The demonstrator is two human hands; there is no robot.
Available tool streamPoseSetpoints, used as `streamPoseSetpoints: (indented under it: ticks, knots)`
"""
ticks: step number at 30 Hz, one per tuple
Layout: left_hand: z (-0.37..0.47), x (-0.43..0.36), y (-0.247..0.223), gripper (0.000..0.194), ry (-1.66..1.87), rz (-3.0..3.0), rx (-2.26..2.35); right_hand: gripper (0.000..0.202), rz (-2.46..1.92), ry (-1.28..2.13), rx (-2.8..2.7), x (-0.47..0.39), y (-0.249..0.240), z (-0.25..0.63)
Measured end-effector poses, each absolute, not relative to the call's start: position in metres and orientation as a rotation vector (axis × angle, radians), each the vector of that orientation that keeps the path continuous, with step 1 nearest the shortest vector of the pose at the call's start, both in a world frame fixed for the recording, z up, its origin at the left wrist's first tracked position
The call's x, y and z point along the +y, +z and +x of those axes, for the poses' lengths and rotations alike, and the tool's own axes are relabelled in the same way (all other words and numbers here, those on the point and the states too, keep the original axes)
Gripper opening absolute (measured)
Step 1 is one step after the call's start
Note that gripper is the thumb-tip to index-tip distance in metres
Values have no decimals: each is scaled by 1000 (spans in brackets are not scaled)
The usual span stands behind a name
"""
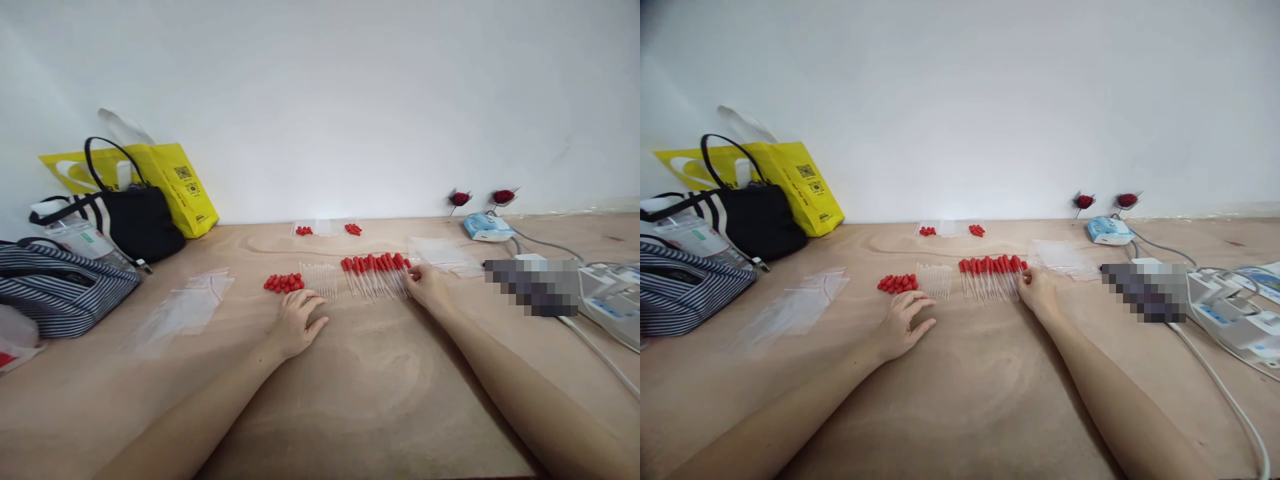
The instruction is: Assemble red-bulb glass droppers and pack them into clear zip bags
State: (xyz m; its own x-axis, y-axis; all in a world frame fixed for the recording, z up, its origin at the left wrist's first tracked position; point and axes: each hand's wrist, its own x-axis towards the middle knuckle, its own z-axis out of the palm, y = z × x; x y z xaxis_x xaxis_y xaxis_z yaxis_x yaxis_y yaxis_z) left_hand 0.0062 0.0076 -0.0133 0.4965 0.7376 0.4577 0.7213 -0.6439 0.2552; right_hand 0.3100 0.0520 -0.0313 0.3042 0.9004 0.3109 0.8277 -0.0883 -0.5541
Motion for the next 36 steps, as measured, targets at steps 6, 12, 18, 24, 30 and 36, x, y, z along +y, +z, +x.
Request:
streamPoseSetpoints:
  ticks: [6,12,18,24,30,36]
  knots:
    - [6,7,-13,19,810,2705,1337,25,-1936,42,-1568,49,-25,308]
    - [8,6,-11,8,861,2695,1549,21,-1797,-31,-1887,27,-5,252]
    - [-6,18,-2,6,1017,2500,1927,26,-1926,142,-2035,42,5,184]
    - [-20,41,11,22,918,2373,2162,33,-2146,233,-1973,67,14,161]
    - [-13,68,12,25,798,2409,2170,27,-2175,302,-1972,74,17,155]
    - [-6,76,12,21,723,2377,2208,24,-2168,354,-1993,78,16,152]
